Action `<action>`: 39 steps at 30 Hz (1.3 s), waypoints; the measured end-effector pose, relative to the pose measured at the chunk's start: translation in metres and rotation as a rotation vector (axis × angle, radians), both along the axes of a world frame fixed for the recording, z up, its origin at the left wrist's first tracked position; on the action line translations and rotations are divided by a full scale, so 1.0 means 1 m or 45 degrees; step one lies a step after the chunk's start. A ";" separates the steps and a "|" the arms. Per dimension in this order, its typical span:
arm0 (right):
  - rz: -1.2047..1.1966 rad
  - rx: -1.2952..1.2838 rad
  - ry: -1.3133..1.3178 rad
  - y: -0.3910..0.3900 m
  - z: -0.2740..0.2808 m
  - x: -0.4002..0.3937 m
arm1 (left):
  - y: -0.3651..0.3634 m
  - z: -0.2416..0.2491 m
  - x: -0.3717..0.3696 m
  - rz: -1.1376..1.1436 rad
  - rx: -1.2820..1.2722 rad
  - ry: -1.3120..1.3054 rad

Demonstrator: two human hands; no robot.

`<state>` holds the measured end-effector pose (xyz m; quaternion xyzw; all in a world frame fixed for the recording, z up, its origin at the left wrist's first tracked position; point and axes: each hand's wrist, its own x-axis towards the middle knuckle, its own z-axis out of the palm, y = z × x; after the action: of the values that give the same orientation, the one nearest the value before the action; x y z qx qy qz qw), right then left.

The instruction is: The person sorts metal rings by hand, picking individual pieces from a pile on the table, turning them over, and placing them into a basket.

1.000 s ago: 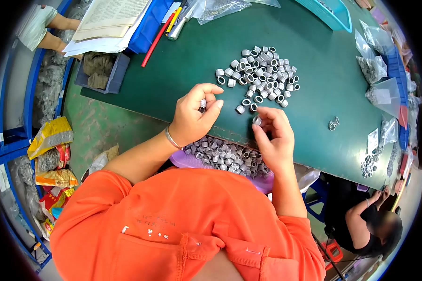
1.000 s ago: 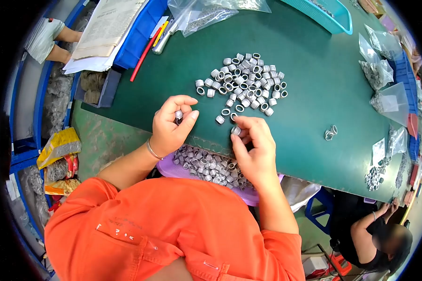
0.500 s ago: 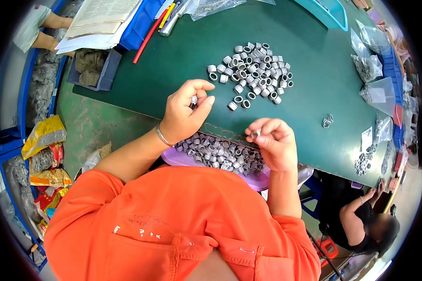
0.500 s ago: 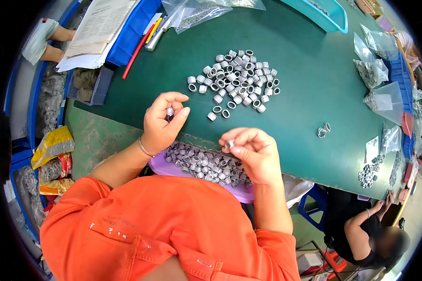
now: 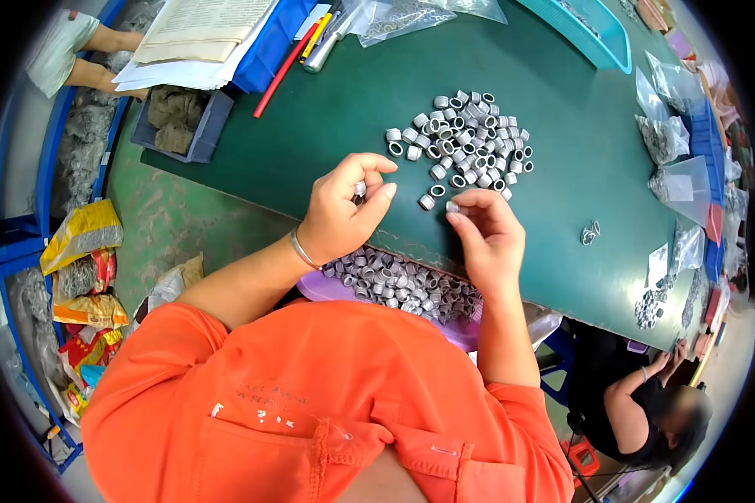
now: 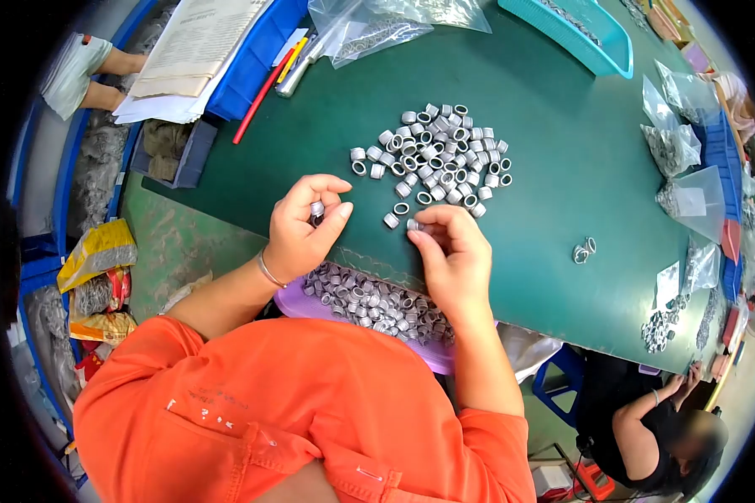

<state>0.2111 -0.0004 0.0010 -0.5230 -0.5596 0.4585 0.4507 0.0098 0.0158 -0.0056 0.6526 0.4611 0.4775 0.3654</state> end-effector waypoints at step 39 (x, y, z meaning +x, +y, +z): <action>-0.094 0.305 0.071 -0.008 0.002 -0.001 | 0.001 0.001 0.002 0.005 0.064 0.058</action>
<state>0.2104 -0.0087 0.0029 -0.4728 -0.5779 0.3857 0.5420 0.0120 0.0172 -0.0045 0.6714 0.4583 0.4747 0.3373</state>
